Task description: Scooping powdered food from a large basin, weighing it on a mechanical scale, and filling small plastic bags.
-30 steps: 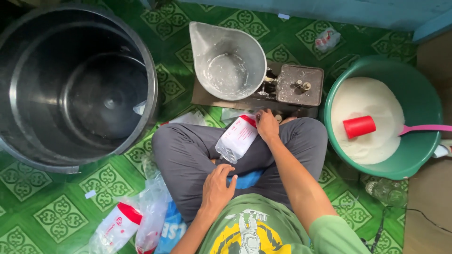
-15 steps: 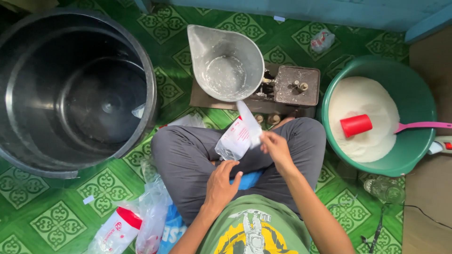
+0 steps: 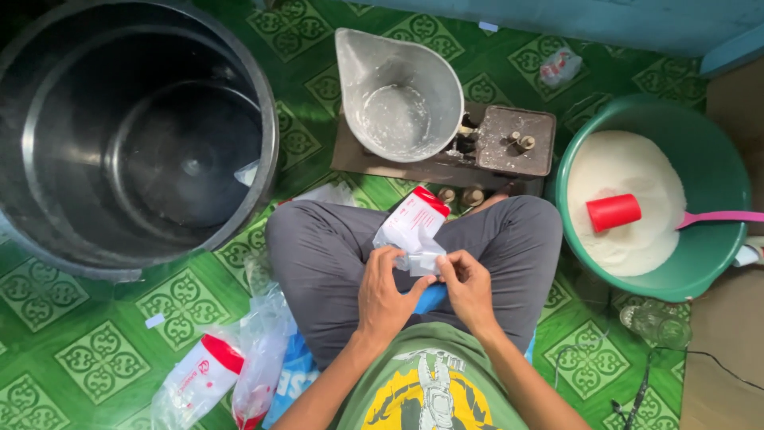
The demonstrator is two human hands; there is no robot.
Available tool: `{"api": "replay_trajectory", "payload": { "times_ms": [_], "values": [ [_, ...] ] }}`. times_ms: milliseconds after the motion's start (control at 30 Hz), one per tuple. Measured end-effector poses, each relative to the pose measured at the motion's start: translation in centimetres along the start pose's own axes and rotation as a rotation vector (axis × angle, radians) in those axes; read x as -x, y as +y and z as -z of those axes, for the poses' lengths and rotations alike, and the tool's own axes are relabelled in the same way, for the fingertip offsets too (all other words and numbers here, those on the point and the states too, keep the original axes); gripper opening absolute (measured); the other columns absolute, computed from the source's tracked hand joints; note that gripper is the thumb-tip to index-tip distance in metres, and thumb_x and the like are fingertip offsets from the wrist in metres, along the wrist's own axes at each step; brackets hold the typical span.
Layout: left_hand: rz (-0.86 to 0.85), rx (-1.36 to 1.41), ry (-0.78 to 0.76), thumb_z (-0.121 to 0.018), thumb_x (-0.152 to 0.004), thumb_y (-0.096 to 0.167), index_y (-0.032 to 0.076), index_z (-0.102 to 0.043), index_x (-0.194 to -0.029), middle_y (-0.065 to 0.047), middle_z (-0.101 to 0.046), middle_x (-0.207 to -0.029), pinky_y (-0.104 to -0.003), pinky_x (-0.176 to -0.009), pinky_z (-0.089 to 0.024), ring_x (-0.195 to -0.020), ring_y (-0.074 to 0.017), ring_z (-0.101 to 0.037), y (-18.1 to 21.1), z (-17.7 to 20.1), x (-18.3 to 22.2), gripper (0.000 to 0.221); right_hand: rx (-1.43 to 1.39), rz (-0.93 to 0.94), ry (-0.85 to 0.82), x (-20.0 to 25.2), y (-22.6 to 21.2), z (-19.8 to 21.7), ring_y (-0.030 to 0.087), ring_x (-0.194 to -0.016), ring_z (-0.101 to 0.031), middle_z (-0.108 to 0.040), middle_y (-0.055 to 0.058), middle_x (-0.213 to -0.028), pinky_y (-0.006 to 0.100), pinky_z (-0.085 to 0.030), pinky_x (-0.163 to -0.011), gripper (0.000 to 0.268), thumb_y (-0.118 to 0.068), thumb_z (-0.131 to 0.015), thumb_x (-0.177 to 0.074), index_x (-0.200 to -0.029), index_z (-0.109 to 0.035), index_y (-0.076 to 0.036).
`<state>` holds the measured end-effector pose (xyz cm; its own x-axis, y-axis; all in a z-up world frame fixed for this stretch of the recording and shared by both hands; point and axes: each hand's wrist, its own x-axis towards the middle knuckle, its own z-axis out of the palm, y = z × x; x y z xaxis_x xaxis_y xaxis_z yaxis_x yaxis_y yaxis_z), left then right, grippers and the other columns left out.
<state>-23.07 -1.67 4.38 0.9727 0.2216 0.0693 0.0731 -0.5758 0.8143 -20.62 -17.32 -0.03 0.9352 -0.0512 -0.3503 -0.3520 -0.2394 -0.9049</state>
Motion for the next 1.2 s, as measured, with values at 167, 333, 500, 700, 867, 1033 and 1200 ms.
{"api": "replay_trajectory", "payload": {
  "times_ms": [167,333,500,700,867,1033,1200],
  "values": [
    [-0.207,0.078,0.072,-0.080,-0.081,0.032,0.009,-0.064,-0.099,-0.002,-0.058,-0.096,-0.036,-0.077,-0.055,-0.089,-0.0251,-0.065,0.1,1.3,0.4,0.033,0.081,0.113,-0.042,-0.2,-2.4,0.0,0.012,-0.053,-0.059,-0.063,0.006,-0.055,0.025,-0.051,-0.056,0.024,-0.021,-0.071,-0.091,-0.072,-0.069,-0.008],
    [-0.270,0.164,0.087,-0.080,-0.081,0.032,0.012,-0.071,-0.097,0.001,-0.067,-0.094,-0.033,-0.079,-0.056,-0.087,-0.0213,-0.069,-0.3,1.0,0.4,0.027,0.066,0.206,-0.076,0.1,-4.4,-0.3,0.011,-0.052,-0.057,-0.063,0.006,-0.056,0.026,-0.050,-0.055,0.030,-0.020,-0.068,-0.093,-0.067,-0.064,-0.006],
    [-0.294,0.177,0.043,-0.075,-0.086,0.034,0.004,-0.069,-0.096,-0.008,-0.068,-0.082,-0.039,-0.074,-0.056,-0.081,-0.0295,-0.070,0.3,0.9,0.2,0.032,0.110,0.297,-0.075,0.5,-4.2,-0.5,0.010,-0.053,-0.057,-0.063,0.003,-0.058,0.026,-0.050,-0.057,0.030,-0.019,-0.070,-0.091,-0.065,-0.062,-0.008],
    [-0.251,0.172,-0.074,-0.068,-0.089,0.019,0.004,-0.068,-0.080,-0.009,-0.067,-0.067,-0.038,-0.070,-0.058,-0.072,-0.0311,-0.072,0.0,0.6,0.3,0.017,0.189,0.407,-0.052,0.1,-2.5,0.2,0.015,-0.052,-0.059,-0.061,0.004,-0.058,0.026,-0.051,-0.056,0.030,-0.022,-0.081,-0.082,-0.064,-0.061,-0.009],
    [-0.165,0.246,-0.089,-0.066,-0.090,0.012,0.001,-0.071,-0.086,-0.013,-0.072,-0.076,-0.038,-0.074,-0.058,-0.078,-0.0317,-0.073,0.2,0.5,0.2,0.013,0.147,0.401,-0.030,0.5,-2.9,0.1,0.017,-0.059,-0.065,-0.064,0.006,-0.065,0.029,-0.055,-0.060,0.026,-0.023,-0.082,-0.080,-0.080,-0.061,-0.007],
    [-0.079,0.300,-0.062,-0.067,-0.088,0.012,0.000,-0.071,-0.085,-0.016,-0.073,-0.089,-0.043,-0.078,-0.057,-0.088,-0.0359,-0.072,2.6,1.9,-0.6,0.014,0.105,0.442,-0.084,1.1,-5.1,0.0,0.019,-0.067,-0.068,-0.067,0.008,-0.078,0.031,-0.059,-0.064,0.016,-0.019,-0.073,-0.088,-0.089,-0.067,-0.004],
    [0.018,0.377,0.009,-0.075,-0.078,0.008,0.006,-0.071,-0.077,-0.007,-0.071,-0.080,-0.036,-0.069,-0.057,-0.077,-0.0308,-0.072,1.5,1.3,-0.8,0.005,0.000,0.388,-0.142,1.1,-5.5,0.1,0.020,-0.080,-0.072,-0.070,0.011,-0.092,0.033,-0.059,-0.075,0.015,-0.010,-0.065,-0.092,-0.101,-0.068,0.001]
  ]
}}
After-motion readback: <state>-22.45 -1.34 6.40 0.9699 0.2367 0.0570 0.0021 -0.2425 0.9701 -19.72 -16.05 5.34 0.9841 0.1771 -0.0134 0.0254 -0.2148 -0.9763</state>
